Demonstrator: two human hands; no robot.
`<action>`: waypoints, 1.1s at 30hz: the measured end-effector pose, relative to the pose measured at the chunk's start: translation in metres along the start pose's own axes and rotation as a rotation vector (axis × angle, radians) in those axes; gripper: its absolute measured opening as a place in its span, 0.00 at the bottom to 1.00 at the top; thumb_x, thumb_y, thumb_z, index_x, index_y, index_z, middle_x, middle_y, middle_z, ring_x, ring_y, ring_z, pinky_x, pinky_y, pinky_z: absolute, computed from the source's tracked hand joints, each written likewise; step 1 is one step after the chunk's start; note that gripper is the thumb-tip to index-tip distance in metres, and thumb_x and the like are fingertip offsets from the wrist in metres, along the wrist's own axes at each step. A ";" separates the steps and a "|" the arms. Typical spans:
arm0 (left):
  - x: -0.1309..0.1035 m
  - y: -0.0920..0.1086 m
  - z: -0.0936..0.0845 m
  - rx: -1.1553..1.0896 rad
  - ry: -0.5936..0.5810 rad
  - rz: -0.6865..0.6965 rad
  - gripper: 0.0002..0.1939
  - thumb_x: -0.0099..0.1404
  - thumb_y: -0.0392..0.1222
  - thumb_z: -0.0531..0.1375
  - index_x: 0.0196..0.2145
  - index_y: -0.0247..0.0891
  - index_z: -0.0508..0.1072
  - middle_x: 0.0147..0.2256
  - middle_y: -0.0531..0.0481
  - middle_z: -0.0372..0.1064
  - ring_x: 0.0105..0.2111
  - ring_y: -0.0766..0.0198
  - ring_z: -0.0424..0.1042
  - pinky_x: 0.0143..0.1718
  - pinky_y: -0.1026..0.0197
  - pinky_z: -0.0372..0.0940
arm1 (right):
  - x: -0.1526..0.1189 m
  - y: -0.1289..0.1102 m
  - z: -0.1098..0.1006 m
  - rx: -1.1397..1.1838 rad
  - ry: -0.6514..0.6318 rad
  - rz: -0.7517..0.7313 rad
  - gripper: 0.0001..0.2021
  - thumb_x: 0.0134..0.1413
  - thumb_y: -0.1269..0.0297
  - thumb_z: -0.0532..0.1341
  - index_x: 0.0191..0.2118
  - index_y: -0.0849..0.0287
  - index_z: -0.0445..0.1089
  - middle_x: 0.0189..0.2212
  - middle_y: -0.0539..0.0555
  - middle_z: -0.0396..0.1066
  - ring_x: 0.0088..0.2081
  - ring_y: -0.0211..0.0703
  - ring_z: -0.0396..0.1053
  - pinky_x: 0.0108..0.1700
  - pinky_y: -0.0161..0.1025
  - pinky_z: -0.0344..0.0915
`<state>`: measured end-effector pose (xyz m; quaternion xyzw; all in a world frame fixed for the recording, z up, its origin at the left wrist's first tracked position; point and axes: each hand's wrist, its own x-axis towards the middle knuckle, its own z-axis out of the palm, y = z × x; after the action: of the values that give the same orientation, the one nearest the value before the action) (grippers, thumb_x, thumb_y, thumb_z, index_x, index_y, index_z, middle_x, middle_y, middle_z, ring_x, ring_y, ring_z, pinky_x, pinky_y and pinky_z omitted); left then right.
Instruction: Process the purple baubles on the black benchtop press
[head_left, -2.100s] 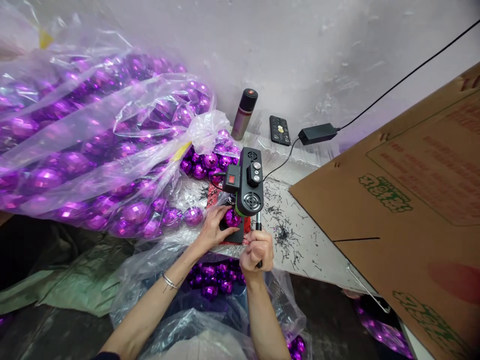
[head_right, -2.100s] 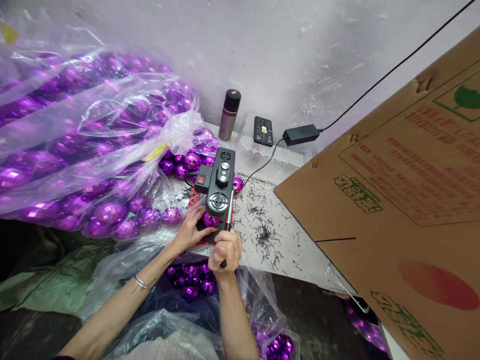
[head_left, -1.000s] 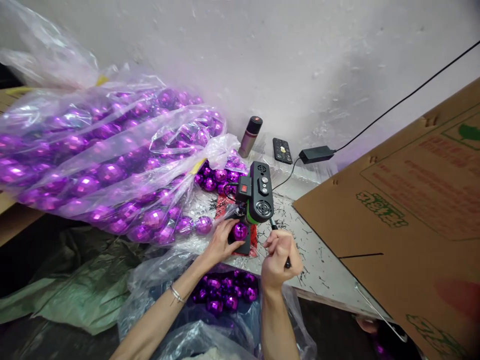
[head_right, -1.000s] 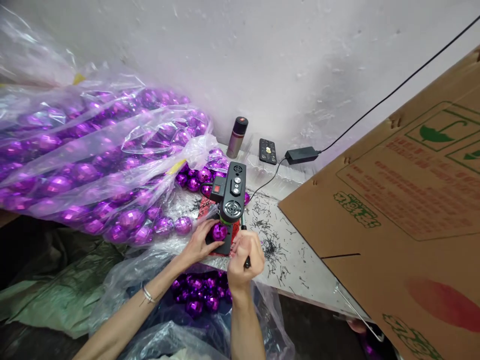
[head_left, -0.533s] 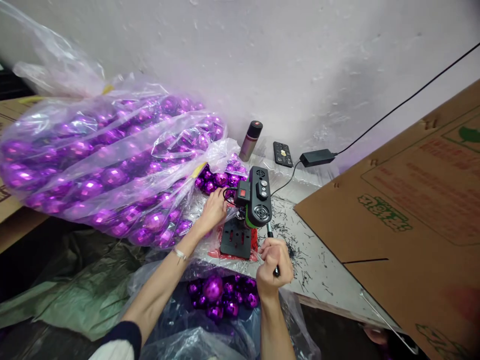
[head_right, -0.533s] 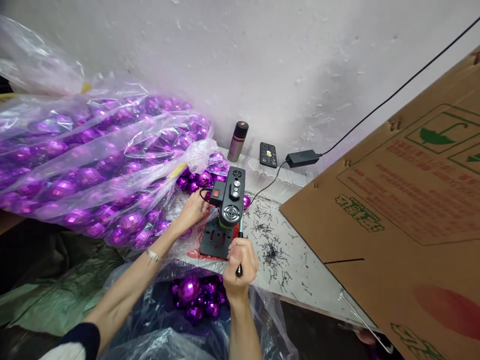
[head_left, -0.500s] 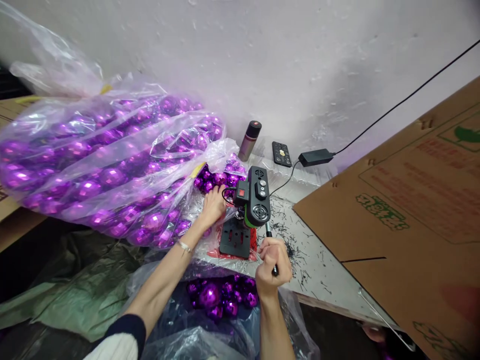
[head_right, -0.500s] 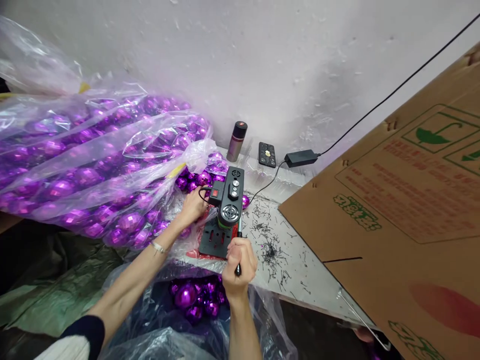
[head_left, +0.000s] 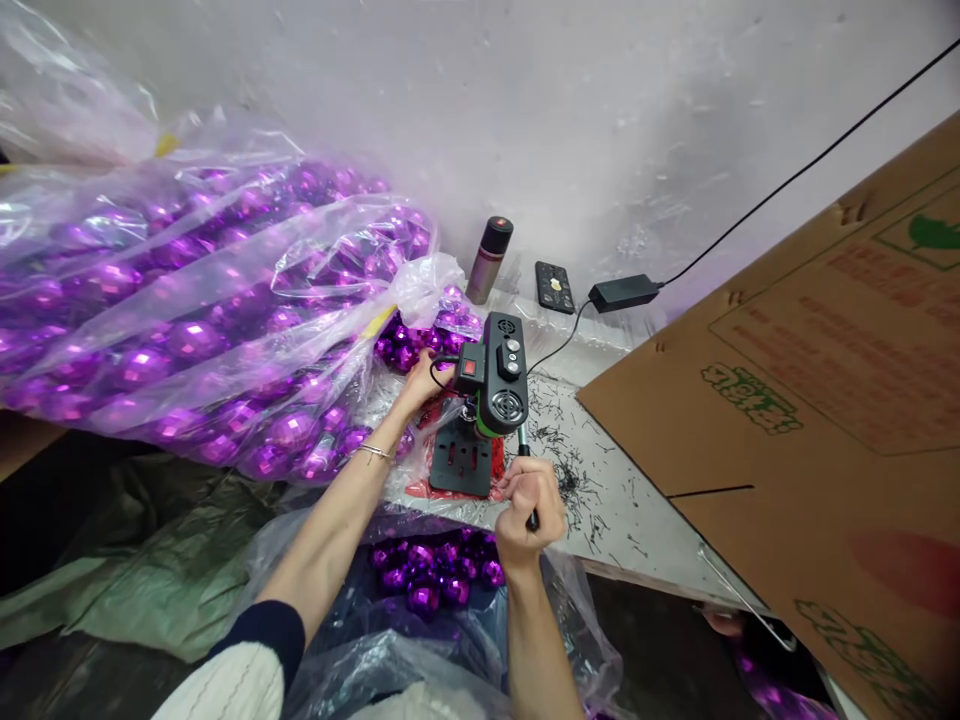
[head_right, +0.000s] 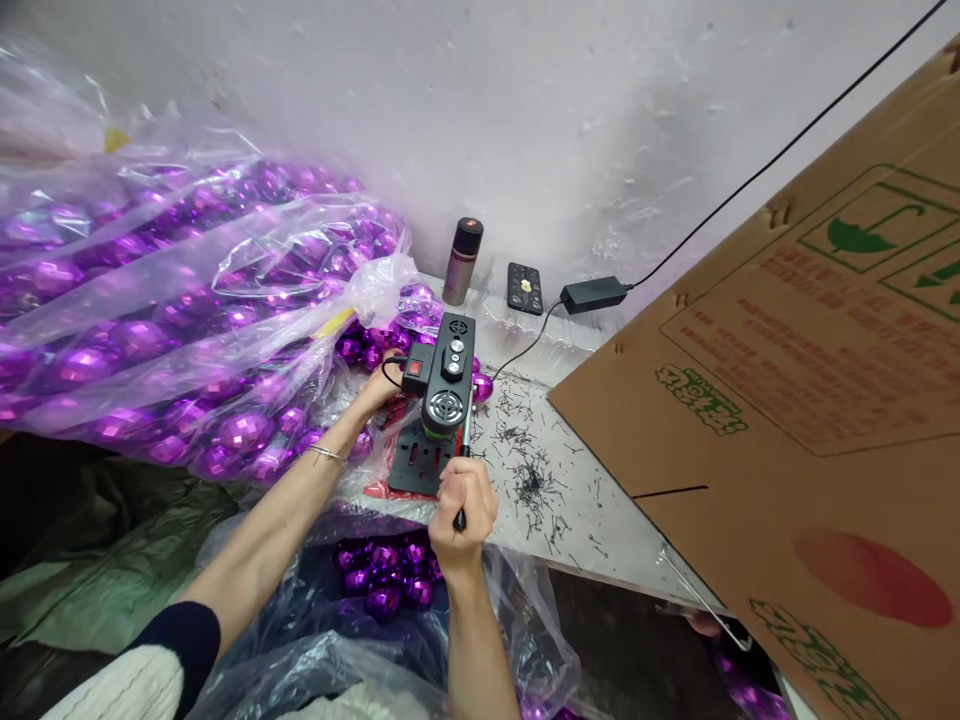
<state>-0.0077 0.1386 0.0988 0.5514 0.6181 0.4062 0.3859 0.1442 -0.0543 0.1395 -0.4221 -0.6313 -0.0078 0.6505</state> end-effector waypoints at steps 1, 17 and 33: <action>-0.002 0.001 -0.006 0.012 -0.012 -0.025 0.24 0.63 0.52 0.70 0.50 0.31 0.77 0.38 0.41 0.81 0.43 0.49 0.80 0.46 0.55 0.73 | 0.000 0.000 0.000 0.001 -0.003 -0.003 0.18 0.71 0.74 0.53 0.27 0.55 0.60 0.23 0.46 0.63 0.27 0.37 0.68 0.30 0.36 0.62; -0.136 -0.030 -0.059 -0.797 -0.247 -0.203 0.32 0.72 0.64 0.63 0.67 0.48 0.68 0.52 0.43 0.81 0.44 0.53 0.85 0.47 0.50 0.82 | 0.017 -0.010 0.001 0.006 0.026 0.029 0.19 0.71 0.75 0.54 0.26 0.55 0.61 0.22 0.47 0.62 0.27 0.38 0.67 0.30 0.38 0.60; -0.145 -0.059 0.017 0.113 -0.053 0.385 0.27 0.74 0.53 0.65 0.65 0.39 0.71 0.61 0.36 0.76 0.64 0.44 0.75 0.65 0.41 0.70 | 0.011 -0.008 -0.006 -0.040 -0.045 0.042 0.16 0.72 0.73 0.53 0.29 0.54 0.63 0.25 0.48 0.66 0.28 0.38 0.66 0.31 0.39 0.61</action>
<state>0.0001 -0.0081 0.0422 0.6908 0.5127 0.4223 0.2857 0.1470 -0.0575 0.1541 -0.4482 -0.6365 0.0028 0.6277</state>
